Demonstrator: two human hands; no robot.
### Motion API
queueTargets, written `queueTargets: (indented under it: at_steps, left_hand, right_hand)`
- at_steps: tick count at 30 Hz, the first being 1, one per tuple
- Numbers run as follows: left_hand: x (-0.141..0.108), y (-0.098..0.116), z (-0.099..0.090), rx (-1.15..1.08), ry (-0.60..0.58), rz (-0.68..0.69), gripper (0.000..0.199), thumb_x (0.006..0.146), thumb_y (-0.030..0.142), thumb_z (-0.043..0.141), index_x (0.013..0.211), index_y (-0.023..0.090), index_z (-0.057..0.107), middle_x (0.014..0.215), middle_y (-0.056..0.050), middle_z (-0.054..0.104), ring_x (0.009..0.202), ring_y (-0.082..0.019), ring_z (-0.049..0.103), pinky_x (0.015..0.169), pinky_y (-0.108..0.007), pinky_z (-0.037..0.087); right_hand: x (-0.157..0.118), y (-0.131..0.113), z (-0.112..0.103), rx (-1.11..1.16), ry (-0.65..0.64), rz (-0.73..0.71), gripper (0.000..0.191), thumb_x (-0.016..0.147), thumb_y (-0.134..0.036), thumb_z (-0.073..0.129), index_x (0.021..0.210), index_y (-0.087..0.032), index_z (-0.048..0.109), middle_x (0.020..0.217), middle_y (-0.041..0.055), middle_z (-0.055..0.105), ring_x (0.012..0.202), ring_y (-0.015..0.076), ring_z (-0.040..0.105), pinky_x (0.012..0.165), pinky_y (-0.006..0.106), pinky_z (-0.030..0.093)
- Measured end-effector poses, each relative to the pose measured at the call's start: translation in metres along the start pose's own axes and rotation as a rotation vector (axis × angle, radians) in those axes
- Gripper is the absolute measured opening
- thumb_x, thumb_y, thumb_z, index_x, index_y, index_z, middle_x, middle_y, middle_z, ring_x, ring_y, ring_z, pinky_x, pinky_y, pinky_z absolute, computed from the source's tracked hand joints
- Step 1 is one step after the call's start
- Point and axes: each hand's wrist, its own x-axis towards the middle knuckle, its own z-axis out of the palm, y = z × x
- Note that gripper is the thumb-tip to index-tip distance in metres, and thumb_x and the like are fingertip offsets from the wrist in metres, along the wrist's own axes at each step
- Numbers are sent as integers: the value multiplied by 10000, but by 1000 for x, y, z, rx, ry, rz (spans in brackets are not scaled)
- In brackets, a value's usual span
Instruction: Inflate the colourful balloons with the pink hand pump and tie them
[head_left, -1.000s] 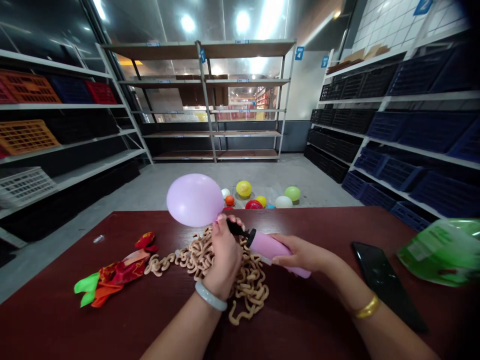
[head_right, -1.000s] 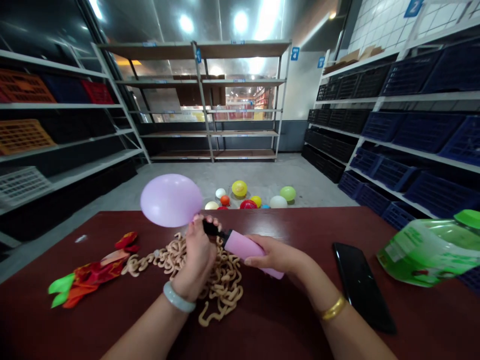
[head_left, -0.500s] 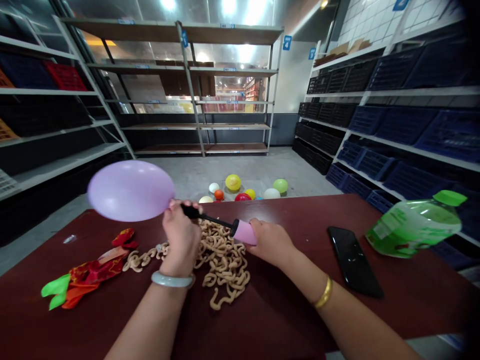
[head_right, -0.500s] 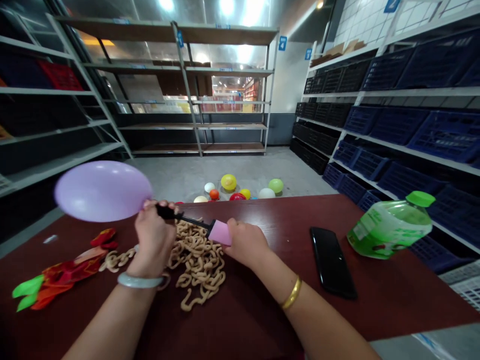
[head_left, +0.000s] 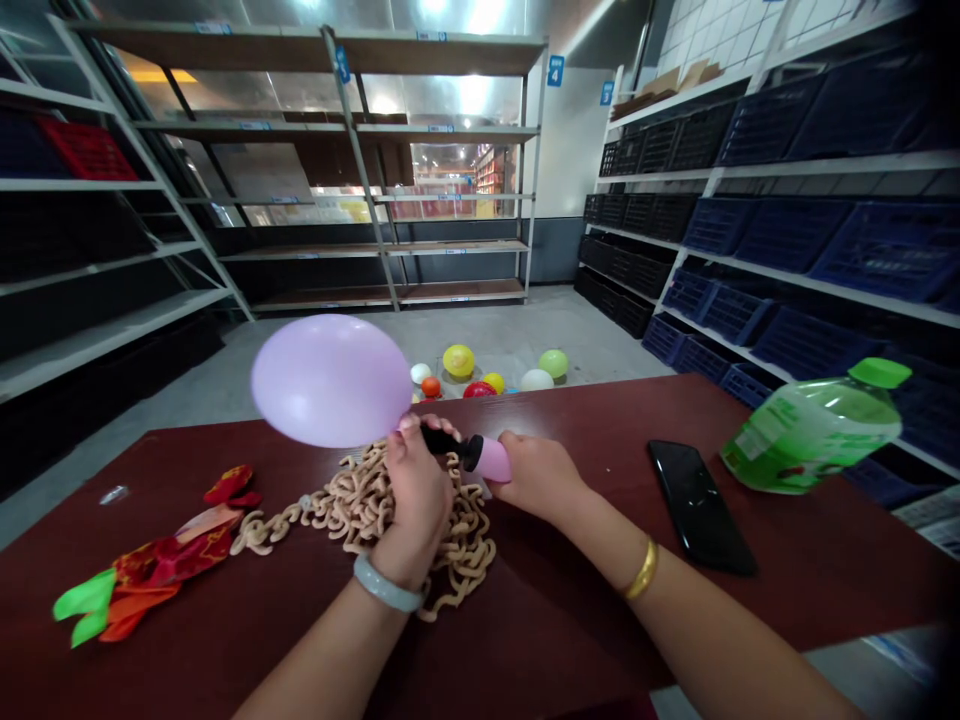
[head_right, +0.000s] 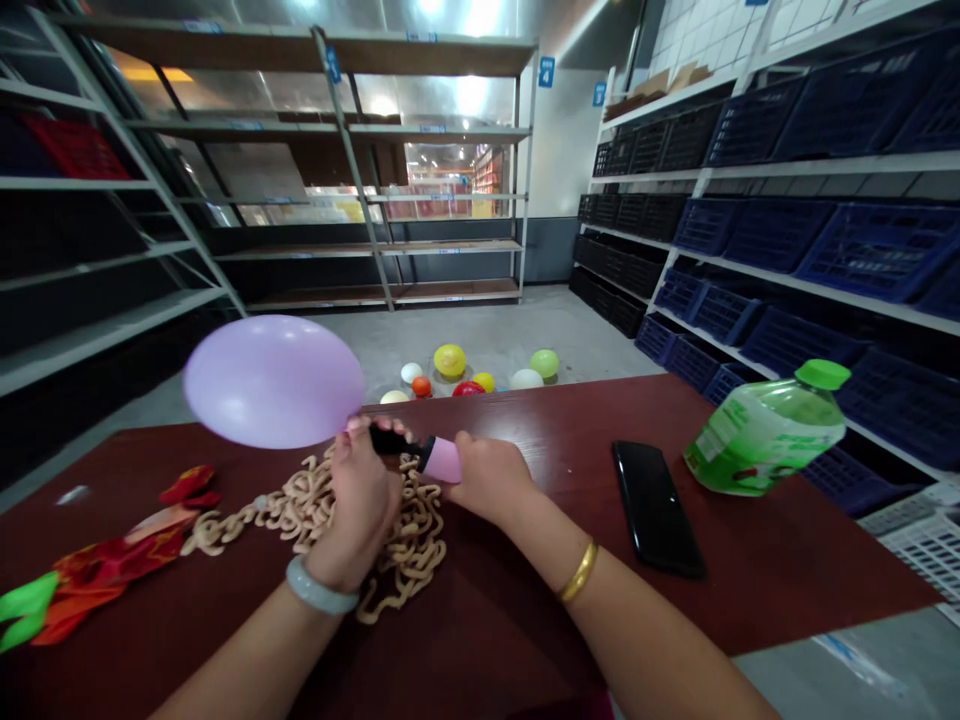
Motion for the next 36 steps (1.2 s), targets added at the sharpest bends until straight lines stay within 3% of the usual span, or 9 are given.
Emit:
queueTargets:
  at_steps: [5, 15, 20, 29, 32, 36]
  left_hand:
    - [-2, 3, 4, 1, -27, -33, 245, 865, 345, 681, 821, 210, 481, 686, 24, 546, 597, -131, 562, 576, -269, 500]
    - [57, 55, -32, 8, 97, 180, 249, 867, 324, 678, 846, 219, 453, 682, 42, 528, 589, -129, 579, 552, -253, 472]
    - [48, 38, -26, 5, 151, 142, 250, 886, 343, 648, 817, 211, 447, 662, 43, 523, 570, -115, 561, 543, -241, 460]
    - [-10, -13, 2, 30, 31, -43, 257, 868, 371, 665, 774, 197, 500, 670, 16, 569, 579, -132, 577, 585, -283, 509]
    - [-9, -13, 2, 23, 8, -71, 250, 866, 371, 670, 787, 191, 515, 695, 7, 586, 608, -137, 592, 613, -292, 517]
    - [21, 8, -12, -64, 24, -26, 213, 871, 310, 666, 801, 191, 504, 666, 25, 553, 585, -113, 566, 557, -233, 457]
  right_hand:
    - [-1, -6, 4, 56, 20, -3, 358, 841, -506, 605, 1044, -211, 585, 937, 89, 734, 839, 278, 707, 667, 326, 433]
    - [4, 5, 8, 41, -55, -45, 397, 827, -559, 618, 1018, -211, 621, 941, 100, 745, 861, 290, 712, 663, 326, 420]
    - [4, 9, 7, -15, -46, -33, 385, 809, -529, 642, 1013, -204, 613, 930, 103, 742, 840, 287, 709, 664, 324, 417]
    - [-1, 3, 3, -1, -6, -23, 340, 808, -474, 634, 1016, -207, 603, 932, 87, 749, 835, 278, 713, 647, 311, 413]
    - [0, 2, 2, 1, -2, -12, 331, 819, -465, 628, 1027, -209, 604, 944, 89, 750, 844, 277, 713, 656, 312, 420]
    - [4, 8, 4, -7, -10, -12, 353, 818, -489, 631, 1041, -217, 612, 928, 90, 749, 831, 293, 715, 645, 320, 423]
